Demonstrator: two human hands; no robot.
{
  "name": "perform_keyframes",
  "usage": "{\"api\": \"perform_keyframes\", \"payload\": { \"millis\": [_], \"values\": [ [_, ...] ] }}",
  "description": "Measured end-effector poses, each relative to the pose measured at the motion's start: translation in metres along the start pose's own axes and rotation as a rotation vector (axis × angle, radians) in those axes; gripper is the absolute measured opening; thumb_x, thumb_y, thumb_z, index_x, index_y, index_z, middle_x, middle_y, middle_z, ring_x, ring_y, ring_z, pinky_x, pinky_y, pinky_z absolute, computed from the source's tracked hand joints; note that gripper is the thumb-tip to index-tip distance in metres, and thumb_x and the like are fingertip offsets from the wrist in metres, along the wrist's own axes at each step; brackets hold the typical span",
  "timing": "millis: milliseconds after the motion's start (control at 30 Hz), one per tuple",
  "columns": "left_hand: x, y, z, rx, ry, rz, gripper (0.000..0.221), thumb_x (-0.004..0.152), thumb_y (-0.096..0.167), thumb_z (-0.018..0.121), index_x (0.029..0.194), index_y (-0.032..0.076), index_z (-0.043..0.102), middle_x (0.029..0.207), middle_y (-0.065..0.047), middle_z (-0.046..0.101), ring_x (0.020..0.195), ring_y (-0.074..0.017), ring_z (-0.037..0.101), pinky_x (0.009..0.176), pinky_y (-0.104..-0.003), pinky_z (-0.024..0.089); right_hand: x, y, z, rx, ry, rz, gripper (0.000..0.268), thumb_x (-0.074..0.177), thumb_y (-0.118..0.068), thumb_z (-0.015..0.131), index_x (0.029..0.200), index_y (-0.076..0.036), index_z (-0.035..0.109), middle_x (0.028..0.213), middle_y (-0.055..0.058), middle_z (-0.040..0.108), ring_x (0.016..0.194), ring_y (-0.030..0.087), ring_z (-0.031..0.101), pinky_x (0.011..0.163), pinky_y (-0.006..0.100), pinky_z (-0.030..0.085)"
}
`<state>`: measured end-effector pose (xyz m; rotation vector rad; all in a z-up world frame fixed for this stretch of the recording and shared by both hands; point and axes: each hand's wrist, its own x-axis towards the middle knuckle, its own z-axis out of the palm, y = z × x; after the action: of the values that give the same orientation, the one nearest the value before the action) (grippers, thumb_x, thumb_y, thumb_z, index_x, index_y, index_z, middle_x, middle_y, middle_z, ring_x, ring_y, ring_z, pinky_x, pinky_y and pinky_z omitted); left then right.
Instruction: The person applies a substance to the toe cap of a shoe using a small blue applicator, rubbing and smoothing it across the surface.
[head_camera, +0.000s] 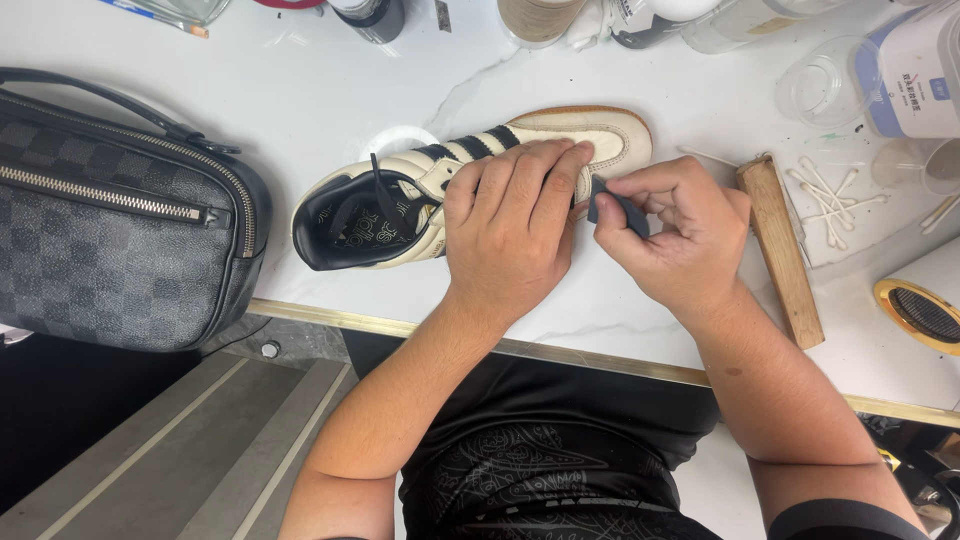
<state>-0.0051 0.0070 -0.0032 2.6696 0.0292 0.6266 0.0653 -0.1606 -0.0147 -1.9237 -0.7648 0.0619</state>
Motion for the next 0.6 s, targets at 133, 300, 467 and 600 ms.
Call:
{"api": "perform_keyframes", "payload": {
  "millis": [133, 300, 467, 600],
  "values": [
    [-0.0001, 0.0028, -0.0007, 0.003, 0.020, -0.005, 0.032, 0.100, 0.016, 0.073, 0.131, 0.009, 0.069, 0.122, 0.002, 0.066, 0.114, -0.0148, 0.061, 0.102, -0.034, 0.035, -0.0010, 0.0026, 0.0010, 0.098, 0.058, 0.094, 0.019, 0.101, 0.009, 0.077, 0.110, 0.005, 0.061, 0.092, 0.010, 0.073, 0.083, 0.007, 0.071, 0.075, 0.018, 0.058],
    [-0.0017, 0.0031, -0.0003, 0.015, 0.027, -0.013, 0.032, 0.099, 0.012, 0.072, 0.131, 0.010, 0.069, 0.122, 0.003, 0.066, 0.114, -0.0138, 0.061, 0.102, -0.033, 0.034, -0.0038, 0.0046, 0.0017, 0.103, 0.059, 0.057, 0.020, 0.101, 0.009, 0.077, 0.109, 0.005, 0.060, 0.093, 0.011, 0.073, 0.086, 0.008, 0.072, 0.076, 0.019, 0.059],
    [-0.0003, 0.0019, 0.0002, 0.011, 0.020, -0.019, 0.032, 0.099, 0.011, 0.072, 0.131, 0.011, 0.069, 0.122, 0.003, 0.066, 0.113, -0.0137, 0.060, 0.102, -0.033, 0.034, -0.0026, 0.0080, -0.0011, 0.098, 0.057, 0.072, 0.020, 0.103, 0.009, 0.076, 0.113, 0.006, 0.059, 0.094, 0.010, 0.073, 0.085, 0.007, 0.072, 0.074, 0.018, 0.059],
    [-0.0004, 0.0009, 0.0004, -0.004, 0.018, -0.018, 0.034, 0.097, 0.014, 0.073, 0.131, 0.010, 0.068, 0.123, 0.002, 0.065, 0.112, -0.0154, 0.060, 0.101, -0.034, 0.034, -0.0037, 0.0084, -0.0012, 0.057, 0.036, 0.032, 0.021, 0.099, 0.010, 0.078, 0.107, 0.005, 0.060, 0.092, 0.013, 0.073, 0.081, 0.009, 0.071, 0.070, 0.019, 0.057]
  ]
}}
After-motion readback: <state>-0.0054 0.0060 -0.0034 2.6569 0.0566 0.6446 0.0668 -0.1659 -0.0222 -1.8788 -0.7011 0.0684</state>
